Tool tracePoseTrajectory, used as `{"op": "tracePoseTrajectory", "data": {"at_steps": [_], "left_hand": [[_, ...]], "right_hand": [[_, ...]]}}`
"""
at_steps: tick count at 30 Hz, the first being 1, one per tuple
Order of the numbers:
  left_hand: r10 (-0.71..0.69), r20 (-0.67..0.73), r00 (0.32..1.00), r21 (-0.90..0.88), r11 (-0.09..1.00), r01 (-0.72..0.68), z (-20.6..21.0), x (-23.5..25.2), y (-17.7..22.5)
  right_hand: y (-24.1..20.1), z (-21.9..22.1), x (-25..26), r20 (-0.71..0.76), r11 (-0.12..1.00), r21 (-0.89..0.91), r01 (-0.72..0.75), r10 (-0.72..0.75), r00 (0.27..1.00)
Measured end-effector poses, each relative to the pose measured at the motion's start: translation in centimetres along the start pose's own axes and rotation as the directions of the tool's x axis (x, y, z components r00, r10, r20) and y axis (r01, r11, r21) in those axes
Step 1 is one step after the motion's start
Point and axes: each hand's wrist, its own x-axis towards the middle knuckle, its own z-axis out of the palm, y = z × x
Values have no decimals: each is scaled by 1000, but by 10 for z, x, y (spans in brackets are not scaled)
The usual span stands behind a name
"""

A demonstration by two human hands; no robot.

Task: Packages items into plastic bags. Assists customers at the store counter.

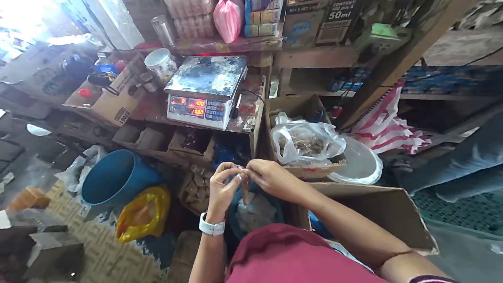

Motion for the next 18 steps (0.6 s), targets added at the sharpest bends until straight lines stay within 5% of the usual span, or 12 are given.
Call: {"op": "tracePoseTrajectory", "data": {"at_steps": [5, 8, 11, 13, 15, 18], "left_hand": [[-217, -278, 936, -235, 960, 152, 16, -6, 2], [-181, -196, 964, -215, 967, 138, 21, -13, 1], [-92, -125, 988, -196, 978, 67, 25, -16, 3], [-32, -144, 989, -99, 995, 18, 26, -13, 4], [-24, -180, 983, -11, 1000, 23, 27, -8, 6], [-140, -275, 951, -40, 990, 134, 35, -5, 8]], "right_hand": [[-10, 12, -5, 50, 999, -1, 42, -42, 998], [-12, -2, -1, 113, 958, 282, -52, 20, 993], [-5, -10, 8, 144, 657, 718, -228, 180, 973], [-1, -6, 11, 141, 492, 835, -247, 242, 960], [0, 4, 10, 57, 550, 819, -165, 208, 976], [-4, 20, 5, -119, 857, 515, 1, 70, 990]]}}
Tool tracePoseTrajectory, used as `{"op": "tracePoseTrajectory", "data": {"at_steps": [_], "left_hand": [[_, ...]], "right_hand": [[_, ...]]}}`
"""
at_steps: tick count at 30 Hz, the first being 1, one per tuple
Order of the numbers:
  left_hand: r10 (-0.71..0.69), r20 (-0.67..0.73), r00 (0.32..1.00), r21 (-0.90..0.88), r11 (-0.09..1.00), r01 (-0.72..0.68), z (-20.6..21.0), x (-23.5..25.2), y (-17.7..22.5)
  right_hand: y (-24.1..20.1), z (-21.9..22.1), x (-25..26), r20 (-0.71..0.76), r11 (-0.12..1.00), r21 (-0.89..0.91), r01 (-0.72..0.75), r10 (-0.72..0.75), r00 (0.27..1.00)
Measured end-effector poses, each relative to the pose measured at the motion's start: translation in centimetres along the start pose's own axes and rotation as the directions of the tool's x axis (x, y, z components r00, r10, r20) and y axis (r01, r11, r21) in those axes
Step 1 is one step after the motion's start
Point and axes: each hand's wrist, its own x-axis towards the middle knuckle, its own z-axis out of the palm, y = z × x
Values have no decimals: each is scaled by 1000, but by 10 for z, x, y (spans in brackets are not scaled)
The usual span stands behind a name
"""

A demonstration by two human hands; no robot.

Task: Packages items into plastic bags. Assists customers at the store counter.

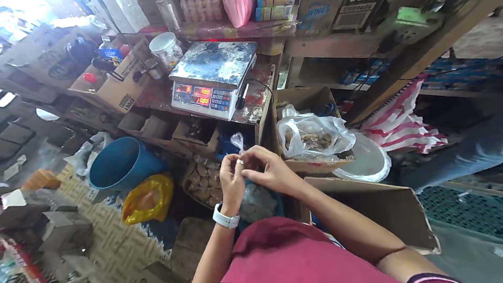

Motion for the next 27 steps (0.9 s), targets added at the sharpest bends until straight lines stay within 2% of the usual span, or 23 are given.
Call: {"op": "tracePoseTrajectory", "data": {"at_steps": [2, 5, 10, 15, 19, 21, 24, 27], "left_hand": [[-33, -55, 998, -63, 998, 29, 6, -2, -1], [22, -104, 994, -114, 993, -34, 14, -5, -2], [202, -158, 967, 17, 979, -202, 21, -8, 4], [319, -150, 936, 73, 948, -311, 21, -6, 11], [350, -53, 935, 38, 937, -348, 15, -3, 12], [355, 11, 935, 2, 935, -355, 12, -2, 15], [382, 89, 920, -19, 924, -382, 5, 2, 22], [493, 110, 863, 148, 850, -505, 1, 8, 28]], "right_hand": [[-1, 13, -4, -117, 978, -201, 62, -87, 989], [8, 21, -6, -267, 901, -407, 150, -274, 924], [13, 24, -11, -328, 827, -521, 214, -425, 843], [8, 24, -8, -346, 774, -580, 252, -515, 784], [11, 13, -2, -290, 707, -615, 350, -615, 733], [10, 4, 1, -257, 726, -555, 406, -614, 747], [3, -7, 1, -220, 811, -387, 439, -543, 810], [-1, -12, 1, -231, 841, -370, 395, -495, 837]]}}
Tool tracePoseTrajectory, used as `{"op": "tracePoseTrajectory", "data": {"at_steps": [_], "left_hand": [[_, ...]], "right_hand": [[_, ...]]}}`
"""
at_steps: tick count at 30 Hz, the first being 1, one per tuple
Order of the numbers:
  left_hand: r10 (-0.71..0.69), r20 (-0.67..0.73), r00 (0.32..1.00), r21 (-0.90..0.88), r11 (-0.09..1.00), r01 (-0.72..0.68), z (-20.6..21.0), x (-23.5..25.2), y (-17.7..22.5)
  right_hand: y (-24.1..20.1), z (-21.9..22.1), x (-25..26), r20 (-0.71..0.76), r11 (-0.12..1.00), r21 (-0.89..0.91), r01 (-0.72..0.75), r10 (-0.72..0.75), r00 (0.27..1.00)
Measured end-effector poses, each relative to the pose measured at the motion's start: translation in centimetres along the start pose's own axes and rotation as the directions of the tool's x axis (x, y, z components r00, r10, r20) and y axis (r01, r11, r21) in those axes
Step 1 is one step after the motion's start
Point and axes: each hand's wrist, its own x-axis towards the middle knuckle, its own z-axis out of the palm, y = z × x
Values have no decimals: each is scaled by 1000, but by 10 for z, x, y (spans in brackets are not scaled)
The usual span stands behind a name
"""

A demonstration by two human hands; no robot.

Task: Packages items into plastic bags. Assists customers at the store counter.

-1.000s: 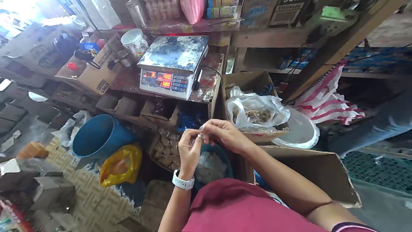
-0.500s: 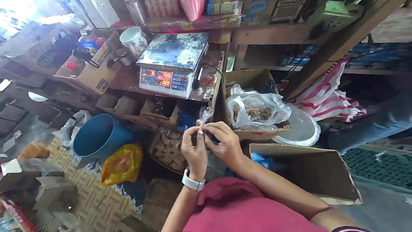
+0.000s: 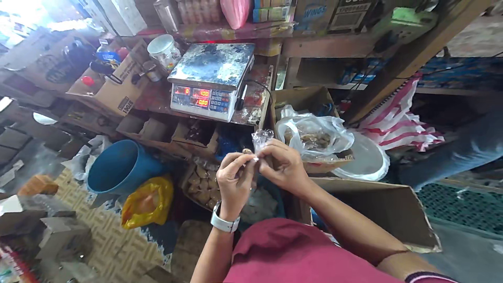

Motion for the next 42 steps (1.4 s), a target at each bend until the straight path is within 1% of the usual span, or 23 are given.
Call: {"op": "tracePoseTrajectory", "data": {"at_steps": [2, 3, 5, 6, 8, 10, 11, 13, 14, 15, 16, 18, 21, 24, 26, 29, 31, 33, 35, 36, 38, 40, 42], "left_hand": [[85, -21, 996, 188, 979, -79, 0, 3, 0], [108, -22, 994, 244, 965, -99, 0, 3, 0], [100, 2, 995, 273, 957, -97, -2, 2, 0], [68, 28, 997, 249, 966, -73, -4, 1, -1], [-65, 85, 994, 100, 993, 57, -7, -1, -2], [-260, 119, 958, -137, 952, 275, -6, -5, -3], [-346, 117, 931, -248, 897, 365, -3, -6, -4], [-502, 54, 863, -438, 765, 472, 5, -10, -6], [-553, 11, 833, -487, 725, 487, 8, -11, -7], [-574, -32, 818, -488, 723, 488, 9, -13, -9], [-562, -69, 824, -450, 755, 477, 8, -14, -11], [-477, -98, 873, -297, 852, 432, 5, -17, -16], [-266, -93, 960, 5, 964, 267, 7, -23, -16], [-66, -75, 995, 223, 971, 81, 9, -26, -17], [-19, -34, 999, 274, 961, 27, 8, -26, -16], [-19, 22, 1000, 287, 958, 12, 6, -25, -15], [-56, 29, 998, 272, 961, 46, 4, -24, -15], [-171, 9, 985, 205, 965, 166, 2, -24, -13], [-344, -22, 939, 49, 938, 344, 1, -23, -12], [-394, -37, 919, -12, 919, 393, 0, -23, -12], [-409, -52, 911, -57, 912, 406, -3, -22, -14], [-377, -49, 925, -37, 926, 376, -4, -24, -14], [-316, -42, 948, 23, 948, 317, -2, -27, -12]], "right_hand": [[0, 0, 2, -12, 999, -18, -37, 37, 999], [0, 0, 2, -15, 998, -24, -55, 54, 998], [1, -1, 2, 10, 995, -6, -97, 97, 995], [3, -4, 2, 52, 991, 26, -132, 130, 990], [7, -11, 3, 165, 965, 121, -234, 213, 963], [9, -15, 4, 212, 933, 174, -315, 277, 937], [9, -13, 4, 190, 942, 139, -306, 278, 942], [6, -8, 1, 140, 981, -42, -191, 195, 971], [4, -6, 0, 152, 983, -129, -129, 148, 977], [2, -5, -1, 179, 978, -183, -101, 134, 975], [0, -5, -2, 203, 973, -207, -104, 146, 968], [-5, -4, -5, 204, 962, -217, -167, 212, 956], [-9, -5, -7, 151, 931, -167, -324, 349, 925], [-8, -6, -7, 152, 916, -146, -373, 393, 907], [-5, -8, -8, 159, 910, -125, -394, 411, 898], [0, -7, -13, 128, 907, -94, -411, 421, 898], [2, -1, -17, 76, 917, -99, -386, 394, 916], [4, 9, -24, -25, 954, -136, -269, 268, 963], [6, 18, -31, -89, 973, -188, -132, 117, 989], [4, 22, -33, -89, 975, -175, -137, 123, 988], [-3, 19, -30, -16, 959, -68, -274, 274, 962], [-5, 13, -27, 63, 915, 27, -402, 400, 914], [-5, 8, -24, 98, 884, 56, -464, 457, 884]]}}
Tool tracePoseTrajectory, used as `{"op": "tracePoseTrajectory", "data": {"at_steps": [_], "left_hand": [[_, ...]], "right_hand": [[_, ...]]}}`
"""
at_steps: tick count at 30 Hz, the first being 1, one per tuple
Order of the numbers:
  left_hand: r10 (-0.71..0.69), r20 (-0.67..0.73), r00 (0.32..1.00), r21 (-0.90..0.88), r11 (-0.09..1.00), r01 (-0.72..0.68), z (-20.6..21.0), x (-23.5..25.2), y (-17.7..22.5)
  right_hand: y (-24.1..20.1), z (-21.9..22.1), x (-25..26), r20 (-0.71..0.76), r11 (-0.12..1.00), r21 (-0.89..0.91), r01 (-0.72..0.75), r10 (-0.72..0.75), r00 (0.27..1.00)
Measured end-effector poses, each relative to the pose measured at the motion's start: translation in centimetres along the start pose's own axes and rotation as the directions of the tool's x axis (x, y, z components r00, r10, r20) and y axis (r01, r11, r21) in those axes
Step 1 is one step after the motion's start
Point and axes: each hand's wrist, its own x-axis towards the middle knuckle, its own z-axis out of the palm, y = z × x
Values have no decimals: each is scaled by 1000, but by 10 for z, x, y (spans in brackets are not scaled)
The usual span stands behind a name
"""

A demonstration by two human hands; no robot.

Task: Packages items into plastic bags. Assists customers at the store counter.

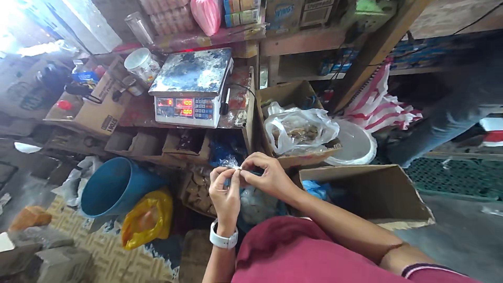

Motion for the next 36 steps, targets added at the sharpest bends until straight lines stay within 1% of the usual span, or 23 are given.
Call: {"op": "tracePoseTrajectory", "data": {"at_steps": [3, 4, 5, 6, 7, 8, 9, 10, 11, 12, 14, 16, 18, 19, 20, 22, 24, 25, 26, 28, 30, 32, 36], "left_hand": [[109, 37, 993, 90, 990, -112, 1, -5, 1], [146, 46, 988, 127, 980, -150, 1, -6, 0], [168, 42, 985, 150, 973, -173, 1, -7, -1], [163, 22, 986, 149, 975, -165, 2, -8, -2], [122, -5, 993, 106, 987, -120, 3, -8, -2], [39, -30, 999, 15, 999, -39, 4, -8, 0], [-65, -48, 997, -99, 993, 60, 5, -7, 2], [-153, -58, 986, -190, 972, 140, 7, -8, 5], [-197, -69, 978, -227, 958, 177, 8, -8, 7], [-190, -79, 979, -205, 964, 171, 7, -9, 9], [-65, -76, 995, -61, 996, 61, 5, -9, 16], [81, -43, 996, 90, 993, -77, 1, -7, 23], [128, -18, 992, 167, 978, -123, -4, -3, 26], [106, -19, 994, 158, 982, -102, -6, -2, 25], [56, -25, 998, 98, 994, -53, -6, -1, 24], [-77, -11, 997, -147, 986, 75, -4, 0, 22], [-158, 43, 986, -350, 922, 163, 1, 2, 26], [-188, 76, 979, -420, 885, 202, 2, 2, 29], [-219, 109, 970, -482, 842, 244, 3, 3, 33], [-280, 156, 947, -567, 759, 319, 5, 1, 39], [-295, 158, 942, -594, 734, 330, 8, 0, 42], [-230, 190, 954, -596, 745, 299, 9, -2, 41], [-115, 195, 974, -571, 794, 208, 19, -7, 52]], "right_hand": [[-2, -11, 7, 83, 998, -8, -57, 58, 995], [-2, -13, 9, 105, 998, -32, -47, 50, 993], [-1, -12, 8, 90, 997, -73, 13, -7, 996], [2, -6, 5, 28, 982, -126, 138, -135, 990], [7, 3, 0, -41, 935, -196, 295, -308, 950], [12, 11, -3, -91, 865, -253, 434, -468, 879], [16, 17, -4, -109, 798, -286, 531, -578, 809], [19, 20, -4, -117, 757, -301, 580, -633, 765], [21, 21, -4, -115, 750, -301, 589, -642, 758], [21, 19, -3, -100, 765, -306, 566, -617, 780], [18, 13, -2, -50, 805, -327, 494, -537, 842], [12, 8, -2, -25, 847, -290, 445, -471, 882], [7, 6, -3, -17, 872, -206, 445, -457, 889], [6, 8, -4, -43, 860, -177, 479, -493, 869], [6, 12, -5, -86, 825, -183, 535, -555, 827], [6, 19, -7, -150, 745, -202, 635, -665, 732], [4, 20, -7, -197, 726, -168, 667, -688, 699], [0, 20, -8, -216, 741, -119, 661, -669, 711], [-5, 19, -9, -227, 768, -43, 639, -630, 743], [-16, 15, -10, -195, 817, 172, 550, -519, 832], [-21, 11, -7, -147, 837, 281, 469, -445, 883], [-23, 9, -5, -144, 857, 270, 438, -414, 899], [-30, 8, -4, -255, 889, 200, 413, -360, 898]]}}
